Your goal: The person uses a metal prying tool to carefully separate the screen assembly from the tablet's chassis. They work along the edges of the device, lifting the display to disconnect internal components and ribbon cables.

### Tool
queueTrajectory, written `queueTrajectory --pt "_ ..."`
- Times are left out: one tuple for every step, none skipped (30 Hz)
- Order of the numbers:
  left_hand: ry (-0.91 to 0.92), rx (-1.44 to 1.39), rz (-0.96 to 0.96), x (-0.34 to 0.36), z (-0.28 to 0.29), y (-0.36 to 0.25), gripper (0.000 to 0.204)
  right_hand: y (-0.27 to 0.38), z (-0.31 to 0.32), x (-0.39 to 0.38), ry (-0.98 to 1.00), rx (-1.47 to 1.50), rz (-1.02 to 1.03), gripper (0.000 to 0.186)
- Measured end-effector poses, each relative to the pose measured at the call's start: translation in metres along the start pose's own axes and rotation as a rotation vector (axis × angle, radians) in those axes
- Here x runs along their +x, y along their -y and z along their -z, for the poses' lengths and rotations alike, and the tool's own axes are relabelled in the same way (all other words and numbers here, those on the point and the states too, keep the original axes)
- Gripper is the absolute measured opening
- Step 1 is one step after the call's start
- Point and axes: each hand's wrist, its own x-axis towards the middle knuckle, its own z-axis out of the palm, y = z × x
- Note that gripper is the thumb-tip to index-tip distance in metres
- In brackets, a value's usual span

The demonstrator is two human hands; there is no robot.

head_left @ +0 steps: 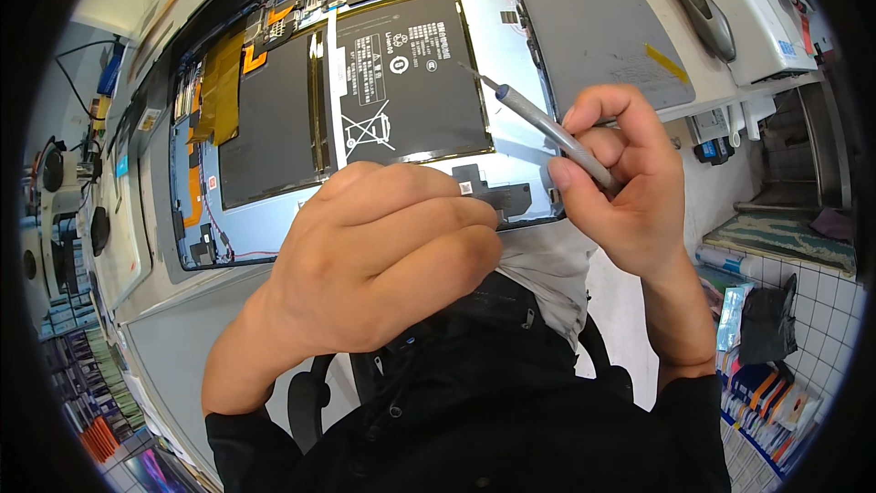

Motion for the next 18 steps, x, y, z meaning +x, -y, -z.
queueTrajectory --pt "-0.005 -0.003 0.004 0.000 0.001 0.000 0.027 -0.001 -0.002 0.000 -0.044 0.028 0.012 0.032" --pt "-0.005 0.000 -0.004 -0.001 0.001 0.001 0.021 -0.002 -0.006 0.001 -0.089 0.056 0.024 0.031" --pt "-0.005 0.002 -0.012 -0.002 0.001 0.003 0.015 -0.003 -0.008 0.001 -0.134 0.084 0.035 0.030" --pt "-0.004 0.006 -0.018 -0.004 0.001 0.004 0.011 -0.002 -0.007 0.001 -0.092 0.062 0.028 0.031" --pt "-0.003 0.006 -0.011 -0.005 0.003 0.004 0.011 0.000 -0.004 0.001 -0.051 0.040 0.022 0.032" --pt "-0.002 0.006 -0.004 -0.006 0.004 0.004 0.011 0.001 -0.002 0.000 -0.010 0.018 0.015 0.033" --pt "-0.001 0.002 -0.001 -0.007 0.004 0.004 0.011 0.000 -0.001 0.000 -0.012 0.016 0.022 0.033" --pt "0.006 -0.003 0.014 -0.008 0.005 0.004 0.012 0.000 -0.001 0.000 -0.014 0.013 0.030 0.033" --pt "0.013 -0.008 0.028 -0.008 0.005 0.003 0.013 0.000 -0.001 0.000 -0.016 0.010 0.037 0.032" --pt "0.018 -0.012 0.044 -0.009 0.005 0.003 0.013 0.000 -0.001 0.000 -0.017 0.017 0.033 0.032" --pt "-0.009 -0.029 0.039 -0.010 0.003 0.004 0.014 0.000 -0.002 0.000 -0.019 0.023 0.028 0.032" --pt "-0.036 -0.045 0.033 -0.010 -0.002 0.005 0.014 0.000 -0.002 0.000 -0.021 0.028 0.023 0.032" --pt "-0.041 -0.053 0.034 -0.009 -0.004 0.004 0.015 0.001 -0.002 0.000 -0.021 0.028 0.021 0.032" --pt "-0.044 -0.061 0.034 -0.007 -0.006 0.003 0.016 0.000 -0.002 0.000 -0.021 0.027 0.020 0.032" --pt "-0.025 -0.061 0.038 -0.002 -0.005 0.000 0.019 0.001 -0.002 0.000 -0.021 0.026 0.019 0.032" --pt "-0.006 -0.062 0.042 0.000 -0.005 -0.002 0.023 0.001 -0.002 0.000 -0.021 0.028 0.017 0.032" --pt "-0.006 -0.060 0.047 0.001 -0.005 -0.003 0.023 0.001 -0.003 0.001 -0.021 0.031 0.016 0.032" --pt "-0.006 -0.058 0.053 0.001 -0.005 -0.003 0.022 0.001 -0.003 0.001 -0.020 0.034 0.014 0.031"
